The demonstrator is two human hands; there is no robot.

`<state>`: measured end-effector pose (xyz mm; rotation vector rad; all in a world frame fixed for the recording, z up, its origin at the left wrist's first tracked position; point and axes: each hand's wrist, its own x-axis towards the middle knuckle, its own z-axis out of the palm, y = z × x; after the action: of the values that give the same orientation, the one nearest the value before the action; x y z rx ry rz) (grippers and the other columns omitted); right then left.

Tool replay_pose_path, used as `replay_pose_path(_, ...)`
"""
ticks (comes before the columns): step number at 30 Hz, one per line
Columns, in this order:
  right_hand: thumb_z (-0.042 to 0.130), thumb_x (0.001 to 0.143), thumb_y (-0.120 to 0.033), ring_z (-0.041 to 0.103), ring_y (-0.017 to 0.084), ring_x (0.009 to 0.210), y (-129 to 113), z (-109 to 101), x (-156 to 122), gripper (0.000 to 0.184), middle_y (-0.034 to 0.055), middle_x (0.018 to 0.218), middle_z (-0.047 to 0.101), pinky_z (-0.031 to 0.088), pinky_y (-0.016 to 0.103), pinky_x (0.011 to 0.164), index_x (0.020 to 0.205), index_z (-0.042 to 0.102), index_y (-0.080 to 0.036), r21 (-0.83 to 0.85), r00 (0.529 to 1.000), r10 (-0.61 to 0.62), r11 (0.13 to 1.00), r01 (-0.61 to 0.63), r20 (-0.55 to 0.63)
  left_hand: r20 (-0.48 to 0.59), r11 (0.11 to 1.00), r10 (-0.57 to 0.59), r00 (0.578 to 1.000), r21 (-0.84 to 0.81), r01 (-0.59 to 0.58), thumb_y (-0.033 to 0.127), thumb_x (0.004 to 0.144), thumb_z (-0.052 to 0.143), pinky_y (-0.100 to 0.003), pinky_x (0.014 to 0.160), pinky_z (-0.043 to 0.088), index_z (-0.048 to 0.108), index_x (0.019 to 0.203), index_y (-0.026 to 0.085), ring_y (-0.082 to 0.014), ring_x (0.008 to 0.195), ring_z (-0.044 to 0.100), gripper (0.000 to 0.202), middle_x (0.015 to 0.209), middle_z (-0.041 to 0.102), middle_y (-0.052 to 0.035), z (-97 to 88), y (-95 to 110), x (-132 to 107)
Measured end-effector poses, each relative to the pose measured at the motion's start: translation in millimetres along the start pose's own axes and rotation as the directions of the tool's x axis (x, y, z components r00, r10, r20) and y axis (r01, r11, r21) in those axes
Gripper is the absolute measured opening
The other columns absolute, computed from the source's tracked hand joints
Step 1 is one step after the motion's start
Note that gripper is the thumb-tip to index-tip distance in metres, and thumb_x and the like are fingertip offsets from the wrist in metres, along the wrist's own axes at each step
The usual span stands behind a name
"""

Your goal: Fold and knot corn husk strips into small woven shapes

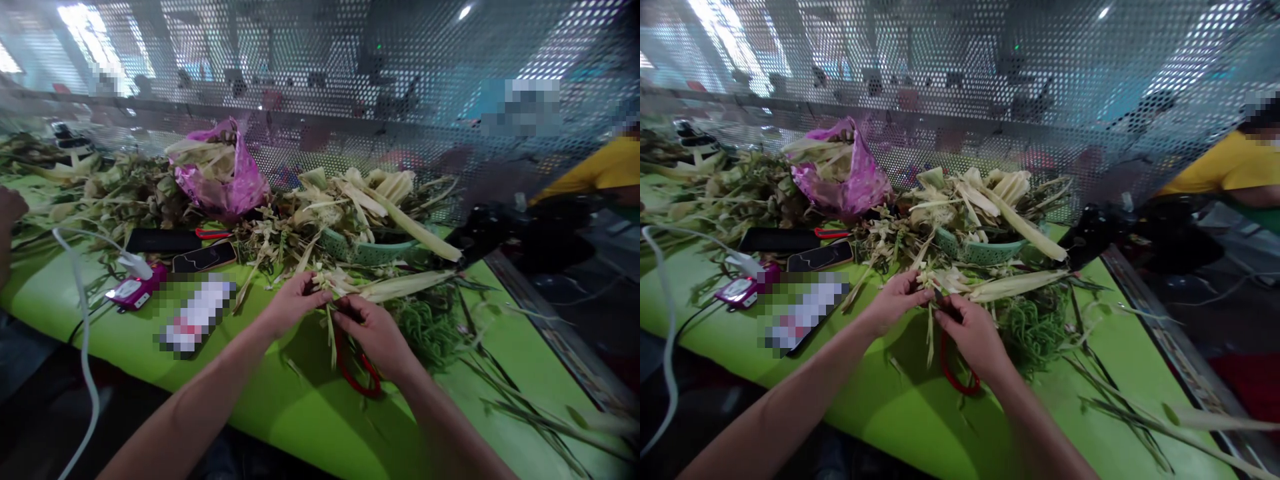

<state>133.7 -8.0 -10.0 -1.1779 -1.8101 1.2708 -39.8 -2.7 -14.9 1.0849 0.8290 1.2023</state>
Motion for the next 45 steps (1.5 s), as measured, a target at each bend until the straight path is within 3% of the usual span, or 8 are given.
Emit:
replay_pose_path(7,0.058,0.084,-0.035,0.056,0.018,0.068,-3,1,-4,0.015,-0.0004,0.073,0.064,0.043,0.027,0.064,0.086,0.064,-0.021,-0.193,0.992,-0.05,0.981,0.026,-0.117,0.037,0.997,-0.075,0.997,0.009,0.075,0.033,0.065,0.079,-0.028,0.079,0.048,0.061,0.096,0.014,-0.0159,0.084,0.061,0.041,0.091,0.067,-0.0054,1.0,-1,-2)
replay_pose_path(12,0.055,0.086,-0.034,0.054,0.017,0.069,3,-2,-2,0.015,-0.0011,0.072,0.062,0.042,0.026,0.064,0.084,0.061,-0.021,-0.247,0.99,-0.08,0.968,0.049,-0.116,0.119,0.995,-0.098,0.988,0.015,0.097,0.034,0.064,0.079,-0.032,0.089,0.045,0.062,0.091,0.014,-0.0171,0.088,0.061,0.038,0.088,0.067,-0.0052,-0.9,1,1)
replay_pose_path(16,0.055,0.086,-0.034,0.054,0.018,0.071,6,-3,1,0.015,-0.0001,0.075,0.062,0.043,0.027,0.066,0.083,0.061,-0.021,-0.193,0.989,-0.085,0.979,0.061,-0.122,0.193,0.994,-0.081,0.978,0.083,0.066,0.031,0.066,0.076,-0.034,0.093,0.043,0.062,0.091,0.014,-0.0183,0.093,0.059,0.034,0.092,0.067,-0.0063,-4.3,4,3)
replay_pose_path(21,0.06,0.083,-0.036,0.06,0.021,0.088,1,0,2,0.024,0.0037,0.094,0.067,0.047,0.031,0.077,0.101,0.06,-0.021,0.022,0.999,-0.021,1.0,0.022,-0.04,0.127,0.976,-0.092,0.988,0.208,0.064,0.022,0.071,0.068,-0.032,0.081,0.046,0.058,0.097,0.013,-0.0169,0.083,0.059,0.03,0.088,0.065,-0.0054,-7.9,-2,1)
replay_pose_path(26,0.062,0.082,-0.039,0.06,0.022,0.09,1,1,3,0.024,0.0041,0.094,0.067,0.047,0.033,0.079,0.097,0.063,-0.021,0.038,0.999,0.032,0.999,-0.031,-0.034,0.112,0.908,-0.027,0.993,0.418,-0.022,0.012,0.067,0.064,-0.03,0.076,0.046,0.055,0.098,0.015,-0.0174,0.083,0.058,0.032,0.088,0.062,-0.0038,-4.9,-6,-3)
replay_pose_path(33,0.065,0.078,-0.042,0.06,0.019,0.075,1,1,4,0.025,0.0025,0.082,0.065,0.051,0.031,0.068,0.091,0.06,-0.021,0.258,0.983,0.135,0.961,-0.099,-0.126,0.169,0.976,-0.139,0.976,0.19,0.106,0.015,0.068,0.069,-0.028,0.071,0.044,0.042,0.122,0.014,-0.0134,0.073,0.056,0.06,0.076,0.058,0.0006,-3.8,-2,-4)
replay_pose_path(39,0.069,0.075,-0.041,0.06,0.018,0.074,4,0,5,0.029,0.0011,0.083,0.064,0.051,0.032,0.07,0.093,0.058,-0.021,0.337,0.964,0.143,0.939,-0.061,-0.223,0.146,0.913,-0.171,0.974,0.394,0.102,0.035,0.072,0.07,-0.025,0.063,0.039,0.054,0.083,0.015,-0.0125,0.068,0.051,0.028,0.074,0.056,0.0001,-5.2,5,-7)
replay_pose_path(45,0.068,0.076,-0.039,0.063,0.021,0.078,1,-1,4,0.031,0.0019,0.085,0.065,0.052,0.034,0.072,0.098,0.056,-0.022,0.34,0.964,0.124,0.94,-0.038,-0.235,0.234,0.878,-0.17,0.957,0.476,0.04,0.029,0.077,0.063,-0.025,0.066,0.039,0.057,0.072,0.016,-0.0116,0.066,0.049,0.016,0.069,0.056,0.0015,-5.4,5,-6)
